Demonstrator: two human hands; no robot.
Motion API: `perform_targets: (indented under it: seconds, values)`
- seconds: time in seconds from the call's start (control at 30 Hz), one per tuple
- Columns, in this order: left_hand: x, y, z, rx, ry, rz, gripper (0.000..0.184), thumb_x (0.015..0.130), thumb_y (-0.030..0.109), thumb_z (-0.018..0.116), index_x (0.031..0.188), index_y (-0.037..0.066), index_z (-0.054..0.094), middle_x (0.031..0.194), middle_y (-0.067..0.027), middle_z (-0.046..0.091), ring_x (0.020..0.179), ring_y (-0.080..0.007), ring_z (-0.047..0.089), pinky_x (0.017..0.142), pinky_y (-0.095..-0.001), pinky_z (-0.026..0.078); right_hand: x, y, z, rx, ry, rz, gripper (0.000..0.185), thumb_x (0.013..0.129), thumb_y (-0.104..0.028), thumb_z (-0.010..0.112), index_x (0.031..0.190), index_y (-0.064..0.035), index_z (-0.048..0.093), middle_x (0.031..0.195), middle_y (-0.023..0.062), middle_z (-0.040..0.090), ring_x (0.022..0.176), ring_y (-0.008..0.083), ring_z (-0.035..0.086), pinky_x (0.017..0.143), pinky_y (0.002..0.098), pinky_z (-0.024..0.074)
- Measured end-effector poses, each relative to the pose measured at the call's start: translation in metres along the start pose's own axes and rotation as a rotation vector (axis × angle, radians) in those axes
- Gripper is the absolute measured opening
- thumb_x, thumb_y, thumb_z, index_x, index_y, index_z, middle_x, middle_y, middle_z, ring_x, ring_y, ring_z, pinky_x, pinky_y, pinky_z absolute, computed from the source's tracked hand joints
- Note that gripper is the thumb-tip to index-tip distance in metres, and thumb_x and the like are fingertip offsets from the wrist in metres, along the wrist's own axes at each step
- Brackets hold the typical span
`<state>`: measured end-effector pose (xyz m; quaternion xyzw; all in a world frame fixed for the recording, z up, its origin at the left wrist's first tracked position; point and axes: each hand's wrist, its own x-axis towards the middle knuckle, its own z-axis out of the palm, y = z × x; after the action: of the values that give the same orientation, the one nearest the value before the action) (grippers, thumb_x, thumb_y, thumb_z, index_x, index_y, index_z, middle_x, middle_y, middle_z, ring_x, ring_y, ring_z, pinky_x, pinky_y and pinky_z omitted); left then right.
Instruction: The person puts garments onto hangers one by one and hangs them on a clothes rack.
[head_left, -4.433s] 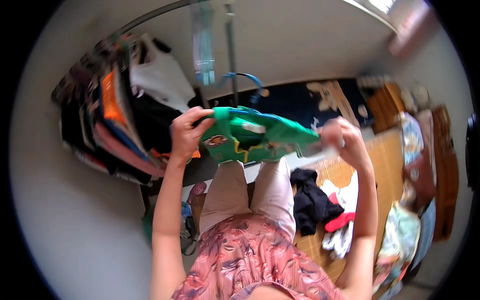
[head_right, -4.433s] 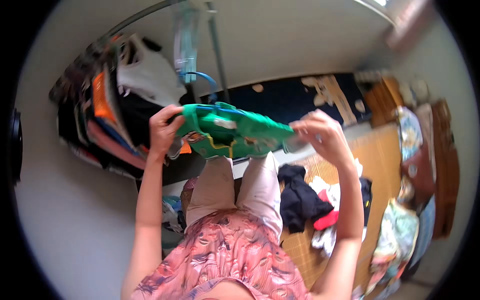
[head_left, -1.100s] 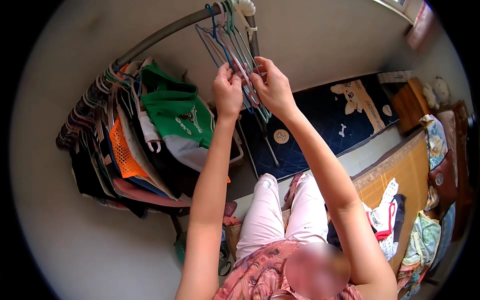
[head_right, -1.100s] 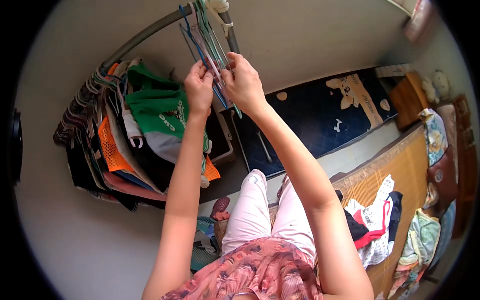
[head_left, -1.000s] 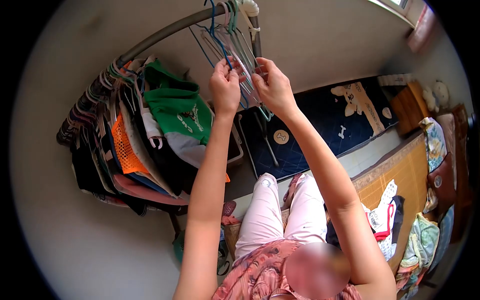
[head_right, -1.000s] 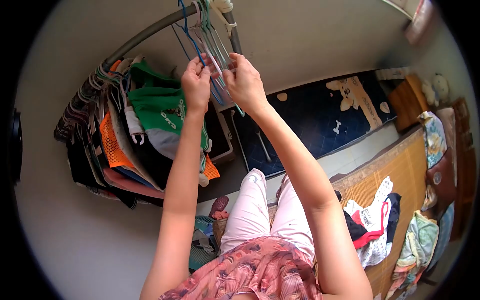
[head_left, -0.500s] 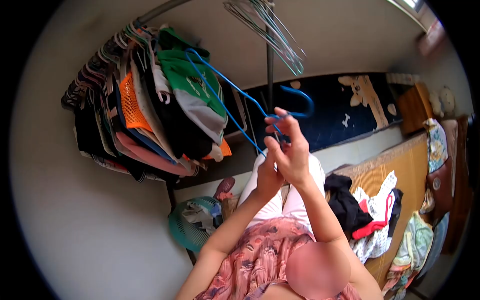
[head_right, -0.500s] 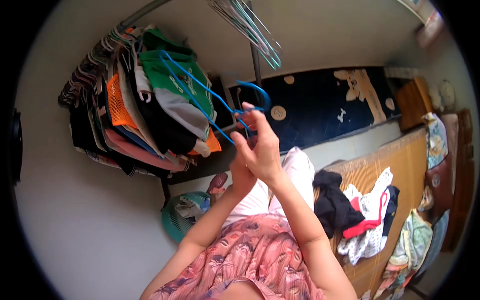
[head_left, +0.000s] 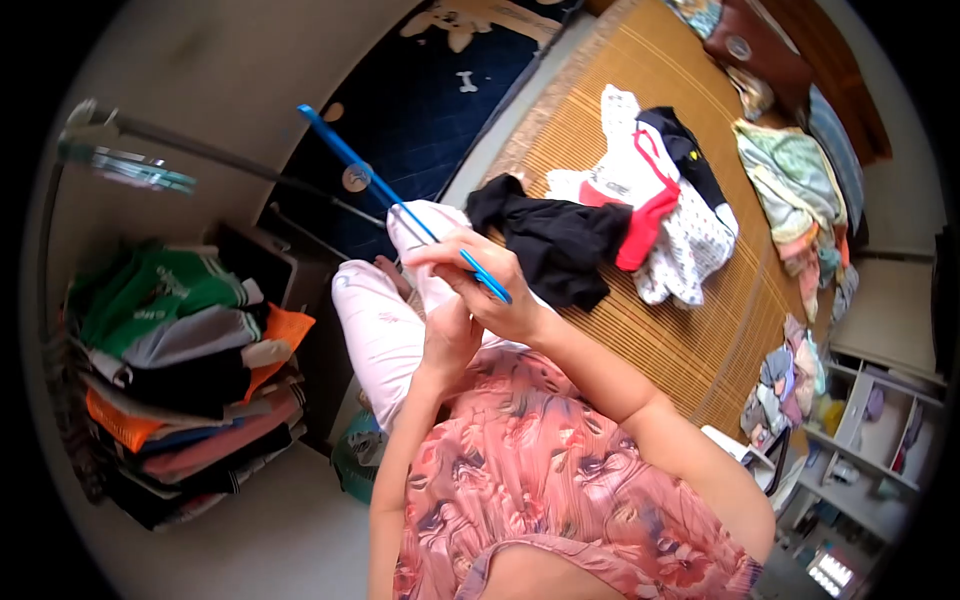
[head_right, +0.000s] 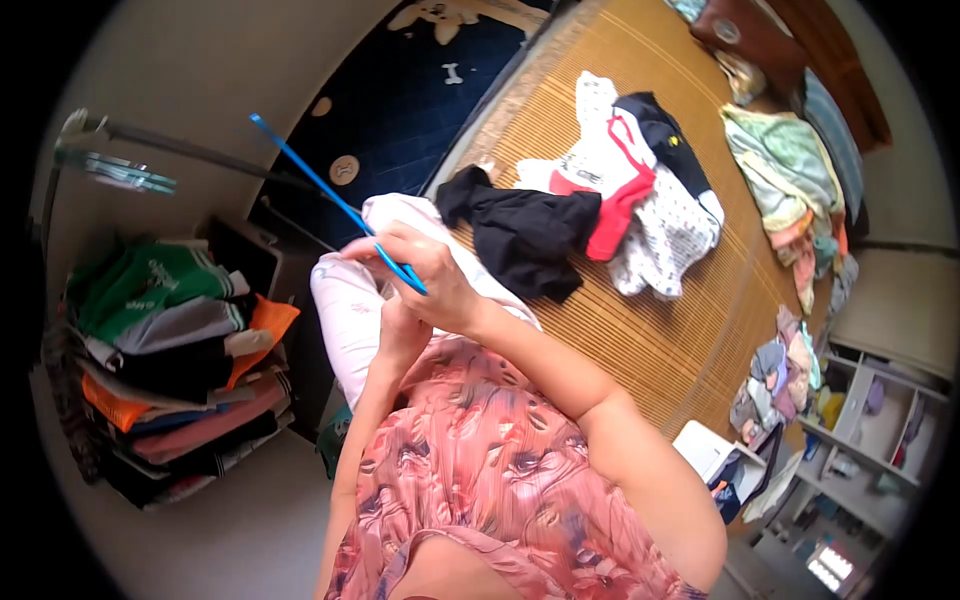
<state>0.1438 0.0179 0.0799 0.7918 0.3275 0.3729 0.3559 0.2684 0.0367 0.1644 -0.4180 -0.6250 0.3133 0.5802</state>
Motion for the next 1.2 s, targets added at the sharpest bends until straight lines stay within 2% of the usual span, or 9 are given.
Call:
perform_targets:
  seconds: [0.2,0.33,0.4,0.5,0.67,0.8,0.87,0.97,1.2]
  values:
    - [0.04,0.003,0.04,0.02,-0.264,-0.063,0.021,0.082,-0.002,0.059,0.101,0.004,0.062,0.097,-0.0129,0.065,0.088,-0.0316,0.064,0.074,-0.0375,0.052,-0.051,0.003,-0.097,-0.579,0.167,0.299,0.019,0.085,-0.001,0.058,0.101,-0.0074,0.065,0.086,0.0132,0.059,0.083,0.0314,0.062,0.073,0.0396,0.049]
    - [0.064,-0.01,0.068,0.077,-0.295,-0.074,0.032,0.079,-0.003,0.062,0.11,0.007,0.059,0.117,-0.0105,0.059,0.105,-0.0313,0.06,0.086,-0.0362,0.05,-0.088,0.045,-0.147,-0.699,0.259,0.496,0.015,0.09,-0.005,0.055,0.103,-0.0047,0.063,0.092,0.0146,0.061,0.083,0.0319,0.061,0.072,0.0379,0.0483]
    - [0.077,-0.007,0.084,0.089,-0.296,-0.027,0.036,0.079,-0.002,0.062,0.114,0.007,0.057,0.125,-0.0105,0.055,0.11,-0.0317,0.057,0.088,-0.0362,0.049,-0.099,0.051,-0.162,-0.409,0.344,0.707,0.017,0.095,-0.014,0.055,0.106,-0.0034,0.064,0.084,0.0069,0.061,0.067,0.0164,0.058,0.061,0.0288,0.0447]
    - [0.089,-0.013,0.106,0.102,-0.302,-0.001,0.062,0.075,0.006,0.07,0.131,0.005,0.043,0.132,-0.0136,0.049,0.115,-0.0346,0.053,0.092,-0.0389,0.047,-0.118,0.068,-0.182,0.072,0.49,0.827,0.026,0.101,-0.024,0.048,0.111,-0.0063,0.064,0.083,-0.0042,0.056,0.052,-0.0017,0.033,0.044,0.0159,0.0252]
    - [0.078,-0.047,0.113,0.156,-0.59,-0.327,0.076,0.072,0.013,0.074,0.138,0.007,0.036,0.127,-0.0158,0.052,0.106,-0.0364,0.057,0.088,-0.0405,0.048,-0.121,0.061,-0.19,0.139,0.609,0.76,0.027,0.101,-0.025,0.047,0.112,-0.0052,0.062,0.082,-0.003,0.055,0.05,-0.0016,0.031,0.042,0.0158,0.0224]
    - [0.067,-0.053,0.096,0.062,-0.606,-0.425,0.037,0.077,0.012,0.067,0.113,0.006,0.062,0.107,-0.0123,0.062,0.096,-0.0343,0.06,0.084,-0.0359,0.049,-0.117,0.055,-0.187,-0.076,0.658,0.78,0.025,0.1,-0.024,0.049,0.106,-0.0054,0.065,0.082,-0.002,0.056,0.053,0.0004,0.036,0.046,0.0166,0.0262]
    - [0.051,-0.06,0.086,-0.363,-0.316,-0.606,0.023,0.085,0.015,0.064,0.104,0.002,0.067,0.096,-0.008,0.069,0.088,-0.0223,0.065,0.081,-0.0278,0.049,-0.112,0.052,-0.184,-0.386,0.576,0.738,0.021,0.097,-0.019,0.054,0.101,-0.0032,0.067,0.082,0.0004,0.059,0.065,0.0084,0.049,0.061,0.0233,0.041]
    - [0.044,-0.048,0.05,-0.855,0.008,-0.912,0.028,0.092,0.022,0.062,0.105,-0.002,0.066,0.098,-0.0047,0.068,0.085,-0.0092,0.062,0.078,-0.0222,0.048,-0.109,0.058,-0.178,-0.459,0.429,0.738,0.017,0.093,-0.015,0.059,0.098,-0.0033,0.069,0.089,0.0071,0.065,0.078,0.0162,0.061,0.072,0.0289,0.0467]
    - [0.035,-0.041,-0.013,-0.981,0.147,-1.051,0.045,0.097,0.034,0.051,0.117,-0.006,0.057,0.111,-0.0105,0.066,0.098,-0.0157,0.065,0.089,-0.0276,0.049,-0.092,0.074,-0.114,-0.277,0.191,0.715,0.015,0.09,-0.012,0.062,0.101,-0.0052,0.07,0.082,0.0078,0.062,0.073,0.0173,0.059,0.067,0.0297,0.0454]
